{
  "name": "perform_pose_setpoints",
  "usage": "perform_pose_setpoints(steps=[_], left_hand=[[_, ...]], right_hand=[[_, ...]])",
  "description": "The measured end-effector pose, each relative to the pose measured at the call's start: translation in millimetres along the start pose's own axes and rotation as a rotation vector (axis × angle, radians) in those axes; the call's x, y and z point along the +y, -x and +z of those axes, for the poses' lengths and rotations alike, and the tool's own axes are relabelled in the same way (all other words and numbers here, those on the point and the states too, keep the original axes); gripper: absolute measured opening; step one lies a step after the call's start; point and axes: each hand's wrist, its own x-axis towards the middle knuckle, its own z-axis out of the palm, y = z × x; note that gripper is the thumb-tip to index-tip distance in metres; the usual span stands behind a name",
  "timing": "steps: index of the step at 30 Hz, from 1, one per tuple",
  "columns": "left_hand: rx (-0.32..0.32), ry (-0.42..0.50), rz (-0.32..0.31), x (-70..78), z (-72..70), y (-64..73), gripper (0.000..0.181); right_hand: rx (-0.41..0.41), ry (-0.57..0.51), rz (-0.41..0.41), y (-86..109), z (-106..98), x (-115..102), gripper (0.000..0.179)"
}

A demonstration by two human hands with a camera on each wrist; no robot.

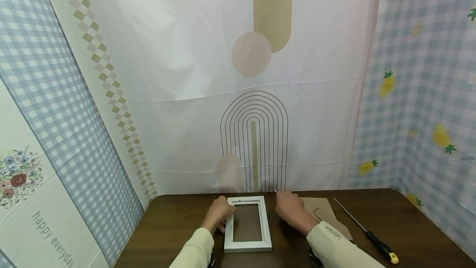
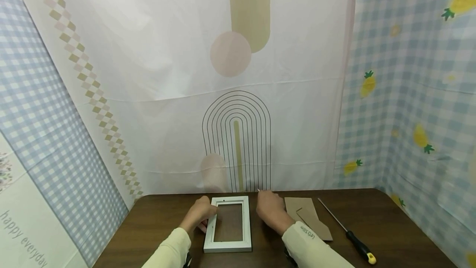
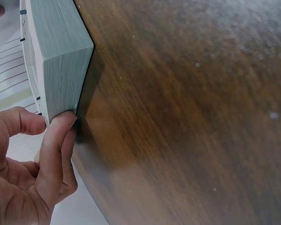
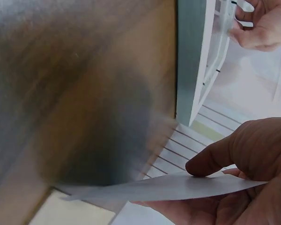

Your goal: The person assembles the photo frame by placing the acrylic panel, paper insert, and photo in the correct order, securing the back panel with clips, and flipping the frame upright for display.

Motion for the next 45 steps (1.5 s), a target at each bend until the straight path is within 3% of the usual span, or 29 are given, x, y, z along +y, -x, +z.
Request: perform_pose_setpoints(steps=[7, 11, 22, 27, 45], left_hand=[[0.005, 0.018, -0.008, -0.1, 1.0, -0.7, 0.019], [0.002, 0.014, -0.008, -0.2, 0.7, -0.5, 0.018], [0.003, -0.004, -0.030, -0.9, 1.5, -1.5, 0.019], [0.000, -0.008, -0.030, -1.9, 1.9, -2.7, 0.020], [-0.010, 0.012, -0.031, -1.2, 1.2, -1.6, 0.024]], right_hand=[[-0.082, -0.074, 0.046, 20.4, -91, -38, 0.023], [-0.102, -0.083, 0.045, 24.3, -115, -47, 0.023], [-0.146, -0.155, 0.090, 16.6, -116, -41, 0.032], [-0.151, -0.181, 0.110, 15.0, -116, -39, 0.028], [-0.096, -0.318, 0.097, 13.1, -123, -39, 0.024]])
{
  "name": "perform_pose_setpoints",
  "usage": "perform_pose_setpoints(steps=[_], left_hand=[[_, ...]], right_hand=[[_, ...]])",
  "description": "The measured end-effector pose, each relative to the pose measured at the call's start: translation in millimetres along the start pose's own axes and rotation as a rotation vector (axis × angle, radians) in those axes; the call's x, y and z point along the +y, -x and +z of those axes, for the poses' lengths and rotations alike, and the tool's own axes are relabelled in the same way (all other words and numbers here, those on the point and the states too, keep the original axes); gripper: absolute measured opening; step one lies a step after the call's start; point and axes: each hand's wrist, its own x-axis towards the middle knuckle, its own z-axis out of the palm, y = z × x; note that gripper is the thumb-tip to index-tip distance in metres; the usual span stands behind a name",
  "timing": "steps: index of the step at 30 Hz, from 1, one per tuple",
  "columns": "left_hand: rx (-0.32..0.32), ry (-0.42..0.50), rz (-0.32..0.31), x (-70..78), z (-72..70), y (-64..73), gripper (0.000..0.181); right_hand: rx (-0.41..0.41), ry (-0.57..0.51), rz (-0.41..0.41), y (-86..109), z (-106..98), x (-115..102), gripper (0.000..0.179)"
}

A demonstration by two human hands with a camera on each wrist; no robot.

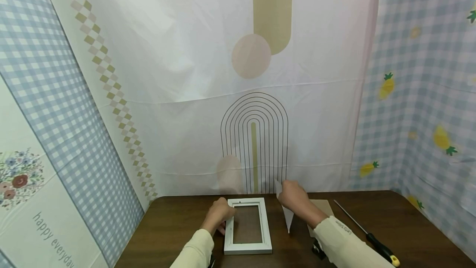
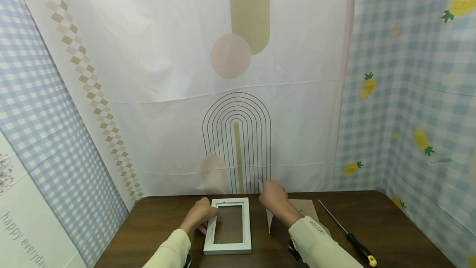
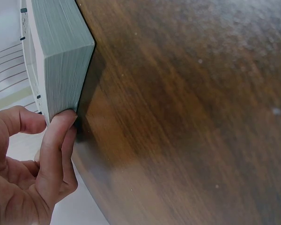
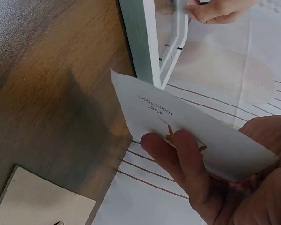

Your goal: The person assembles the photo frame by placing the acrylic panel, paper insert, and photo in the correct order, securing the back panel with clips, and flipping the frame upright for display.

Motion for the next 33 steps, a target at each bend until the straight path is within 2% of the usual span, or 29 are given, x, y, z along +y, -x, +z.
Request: perform_pose_setpoints(steps=[20, 33], left_hand=[[0.012, 0.018, 0.027, -1.2, -0.8, -1.1, 0.019], [0.018, 0.014, 0.037, -1.1, -0.1, 1.4, 0.017]], right_hand=[[0.001, -0.095, 0.016, -5.2, 2, -2, 0.014], [0.007, -0.102, -0.032, -0.3, 1, -9, 0.010]])
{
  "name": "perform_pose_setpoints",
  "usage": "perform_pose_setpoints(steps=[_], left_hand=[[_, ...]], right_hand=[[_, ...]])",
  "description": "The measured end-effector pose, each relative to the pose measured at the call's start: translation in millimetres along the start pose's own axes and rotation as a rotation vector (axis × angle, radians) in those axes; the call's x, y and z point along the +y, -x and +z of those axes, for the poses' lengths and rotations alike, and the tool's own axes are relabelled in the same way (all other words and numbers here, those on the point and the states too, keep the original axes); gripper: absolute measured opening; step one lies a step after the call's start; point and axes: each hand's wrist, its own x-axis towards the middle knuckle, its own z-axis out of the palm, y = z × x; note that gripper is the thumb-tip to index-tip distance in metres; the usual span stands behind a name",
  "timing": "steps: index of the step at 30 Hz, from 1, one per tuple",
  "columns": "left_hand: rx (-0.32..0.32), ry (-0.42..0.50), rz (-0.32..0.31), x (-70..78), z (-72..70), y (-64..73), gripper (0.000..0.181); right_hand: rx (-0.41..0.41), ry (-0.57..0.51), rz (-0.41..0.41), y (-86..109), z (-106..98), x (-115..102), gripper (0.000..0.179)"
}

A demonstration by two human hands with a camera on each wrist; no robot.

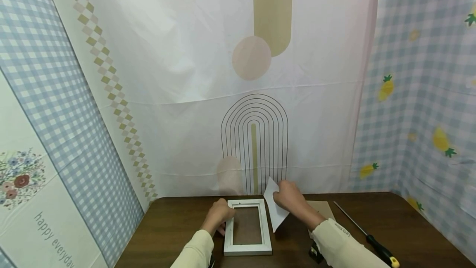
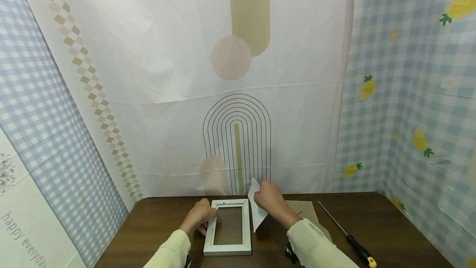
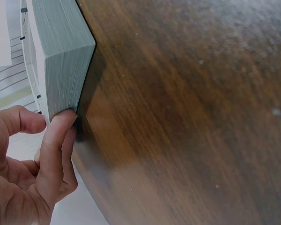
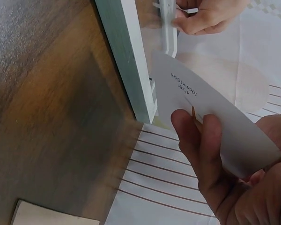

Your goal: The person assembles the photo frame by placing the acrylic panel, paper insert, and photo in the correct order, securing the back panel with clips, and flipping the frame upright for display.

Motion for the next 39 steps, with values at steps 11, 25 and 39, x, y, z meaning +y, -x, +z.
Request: perform_pose_setpoints(steps=[11, 25, 39], left_hand=[[-0.015, 0.015, -0.020, -0.4, -1.0, -2.6, 0.017], [-0.053, 0.047, -0.020, -1.8, -5.7, -0.3, 0.020], [-0.052, 0.055, -0.031, 2.0, -6.8, 1.4, 0.023]], right_hand=[[-0.013, -0.022, -0.015, 1.9, 4, -5, 0.015], [-0.049, -0.022, -0.012, 3.7, 17, -7, 0.027], [-0.050, -0.012, -0.022, -16.6, 54, 30, 0.030]])
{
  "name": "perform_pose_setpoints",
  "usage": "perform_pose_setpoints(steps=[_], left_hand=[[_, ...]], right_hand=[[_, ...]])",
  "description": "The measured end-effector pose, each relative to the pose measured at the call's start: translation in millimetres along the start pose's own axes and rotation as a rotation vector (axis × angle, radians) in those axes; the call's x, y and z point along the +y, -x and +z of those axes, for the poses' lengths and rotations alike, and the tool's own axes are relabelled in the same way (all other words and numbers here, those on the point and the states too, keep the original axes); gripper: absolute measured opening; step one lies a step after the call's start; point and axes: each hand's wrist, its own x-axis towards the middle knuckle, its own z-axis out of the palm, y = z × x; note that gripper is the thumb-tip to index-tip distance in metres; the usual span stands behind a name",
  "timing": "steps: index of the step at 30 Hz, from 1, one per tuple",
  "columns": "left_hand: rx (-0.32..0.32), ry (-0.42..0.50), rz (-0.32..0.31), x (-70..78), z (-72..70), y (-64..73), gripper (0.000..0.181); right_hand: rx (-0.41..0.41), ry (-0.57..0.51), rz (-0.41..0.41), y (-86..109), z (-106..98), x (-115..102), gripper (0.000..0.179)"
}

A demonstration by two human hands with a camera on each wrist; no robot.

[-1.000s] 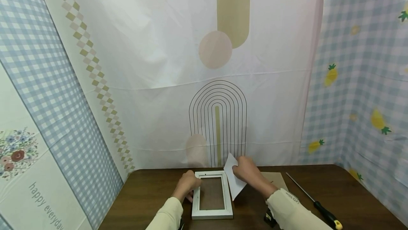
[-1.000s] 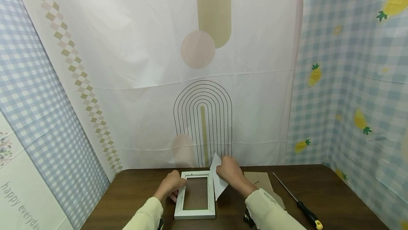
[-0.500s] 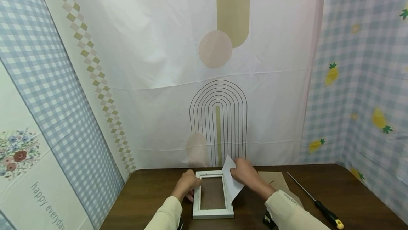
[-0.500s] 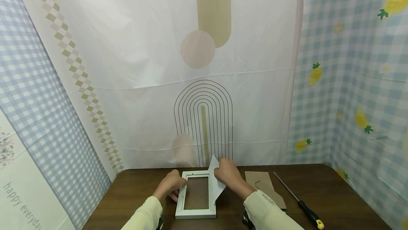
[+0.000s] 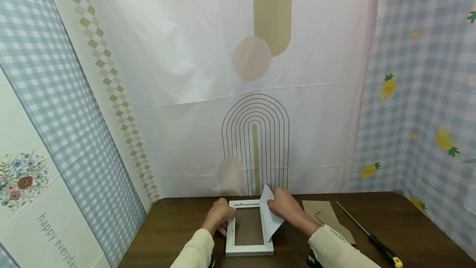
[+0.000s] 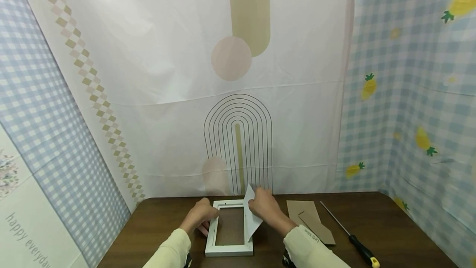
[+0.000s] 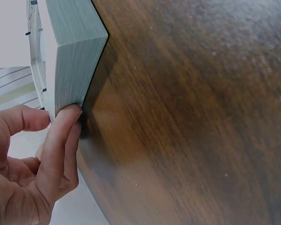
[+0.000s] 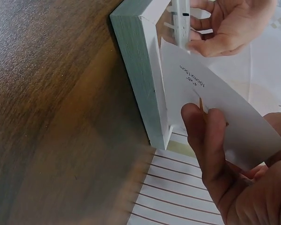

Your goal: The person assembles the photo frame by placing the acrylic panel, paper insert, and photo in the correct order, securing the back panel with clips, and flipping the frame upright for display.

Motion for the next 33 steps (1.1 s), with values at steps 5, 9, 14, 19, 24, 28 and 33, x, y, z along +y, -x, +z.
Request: perform_pose_setpoints(steps=[5, 9, 14, 19, 24, 28, 33], left_hand=[[0.002, 0.008, 0.000, 0.9, -0.1, 0.4, 0.021], [0.003, 0.005, -0.006, 1.0, 0.4, 0.0, 0.021], [0.007, 0.001, -0.012, 0.3, 1.8, -1.7, 0.022], [0.008, 0.004, -0.013, 0.5, 1.3, -1.6, 0.020], [0.010, 0.005, -0.004, 1.1, 1.1, 0.7, 0.020], [0.013, -0.003, -0.004, 1.1, 1.6, 0.6, 0.017], [0.020, -0.013, -0.009, 0.6, 2.7, -1.2, 0.014]], right_hand=[[0.000, -0.013, 0.050, 22.3, -23, -38, 0.023], [-0.004, -0.010, 0.061, 25.1, -26, -44, 0.018], [-0.004, -0.034, 0.059, 25.1, -26, -44, 0.020], [-0.003, -0.037, 0.054, 26.1, -27, -45, 0.021], [0.009, -0.024, 0.057, 24.7, -26, -43, 0.022], [0.016, -0.012, 0.061, 24.6, -27, -44, 0.026], [0.018, -0.031, 0.060, 25.4, -26, -45, 0.018]])
